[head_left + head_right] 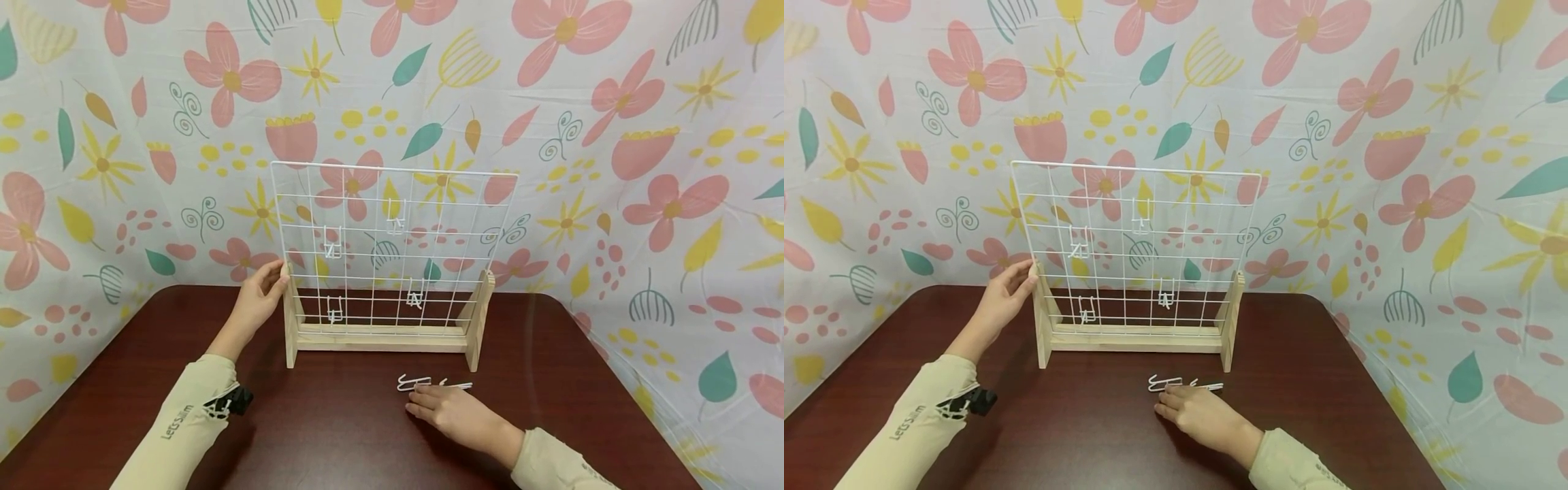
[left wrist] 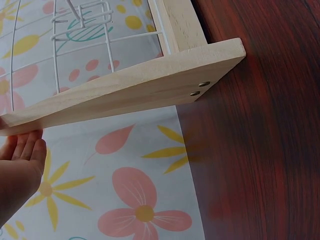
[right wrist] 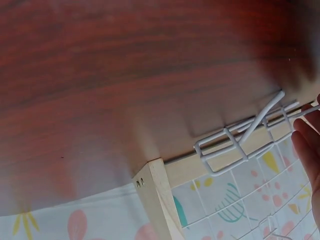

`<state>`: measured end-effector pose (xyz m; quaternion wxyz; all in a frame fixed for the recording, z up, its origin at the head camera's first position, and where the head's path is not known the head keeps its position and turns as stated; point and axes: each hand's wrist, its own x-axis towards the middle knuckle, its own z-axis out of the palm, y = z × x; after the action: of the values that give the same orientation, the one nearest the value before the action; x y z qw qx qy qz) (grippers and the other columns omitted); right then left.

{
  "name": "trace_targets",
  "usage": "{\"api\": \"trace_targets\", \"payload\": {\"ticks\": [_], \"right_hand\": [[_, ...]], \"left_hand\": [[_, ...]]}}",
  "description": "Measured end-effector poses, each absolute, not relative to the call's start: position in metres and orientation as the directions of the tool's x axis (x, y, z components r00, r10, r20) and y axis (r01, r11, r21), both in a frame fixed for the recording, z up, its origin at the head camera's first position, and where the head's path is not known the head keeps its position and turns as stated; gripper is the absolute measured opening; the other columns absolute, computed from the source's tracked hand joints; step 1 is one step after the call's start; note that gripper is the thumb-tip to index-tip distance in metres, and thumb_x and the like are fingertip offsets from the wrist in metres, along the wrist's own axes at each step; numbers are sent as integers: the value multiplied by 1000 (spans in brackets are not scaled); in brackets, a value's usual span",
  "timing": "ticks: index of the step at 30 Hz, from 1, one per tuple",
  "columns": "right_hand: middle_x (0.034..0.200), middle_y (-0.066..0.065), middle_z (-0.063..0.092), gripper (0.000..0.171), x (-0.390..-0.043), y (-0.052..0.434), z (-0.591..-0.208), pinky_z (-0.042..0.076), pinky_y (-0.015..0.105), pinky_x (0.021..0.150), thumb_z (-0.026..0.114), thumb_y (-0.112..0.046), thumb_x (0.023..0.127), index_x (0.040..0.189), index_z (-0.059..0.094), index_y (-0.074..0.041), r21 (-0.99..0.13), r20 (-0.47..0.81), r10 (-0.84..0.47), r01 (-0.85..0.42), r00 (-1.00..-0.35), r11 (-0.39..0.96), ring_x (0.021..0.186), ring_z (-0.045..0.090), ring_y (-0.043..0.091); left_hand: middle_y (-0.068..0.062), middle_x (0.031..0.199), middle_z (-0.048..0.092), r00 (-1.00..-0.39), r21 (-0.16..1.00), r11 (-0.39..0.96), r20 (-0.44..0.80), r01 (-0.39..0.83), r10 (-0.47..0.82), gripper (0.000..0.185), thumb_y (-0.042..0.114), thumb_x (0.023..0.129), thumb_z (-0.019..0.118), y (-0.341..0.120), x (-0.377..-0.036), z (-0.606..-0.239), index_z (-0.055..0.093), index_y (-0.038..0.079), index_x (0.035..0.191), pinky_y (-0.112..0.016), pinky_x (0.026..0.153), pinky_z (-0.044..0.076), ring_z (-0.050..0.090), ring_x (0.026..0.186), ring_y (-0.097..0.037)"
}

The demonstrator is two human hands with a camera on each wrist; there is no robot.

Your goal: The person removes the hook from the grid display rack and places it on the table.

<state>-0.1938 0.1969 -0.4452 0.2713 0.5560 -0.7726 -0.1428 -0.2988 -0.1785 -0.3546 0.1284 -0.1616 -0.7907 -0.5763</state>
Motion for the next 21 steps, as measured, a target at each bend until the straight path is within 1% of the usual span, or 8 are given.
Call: {"api": "trace_targets", "payload": {"ticks": [7,16,21], "right_hand": [[111,4,70,30,-189,198,-449,51,28,90,56,-14,84,108,73,-11,526,262,-937,-780,-230,339,106,64,19],[113,4,69,31,-185,196,-450,50,27,92,58,-17,84,111,72,-12,542,244,-939,-769,-241,338,110,62,18],[114,4,69,31,-184,195,-450,50,27,91,57,-17,84,111,72,-12,542,241,-940,-769,-243,338,110,62,18]], "left_hand": [[-30,130,52,-911,872,266,400,411,98,46,9,100,51,-178,-299,-356,38,-8,141,-6,84,42,50,120,-34],[-29,135,48,-924,876,294,366,382,108,50,14,101,50,-179,-297,-354,35,-5,144,-12,90,43,48,124,-35],[-28,134,50,-922,877,284,373,387,104,48,13,101,50,-179,-297,-354,37,-5,143,-11,89,43,49,123,-35]]}}
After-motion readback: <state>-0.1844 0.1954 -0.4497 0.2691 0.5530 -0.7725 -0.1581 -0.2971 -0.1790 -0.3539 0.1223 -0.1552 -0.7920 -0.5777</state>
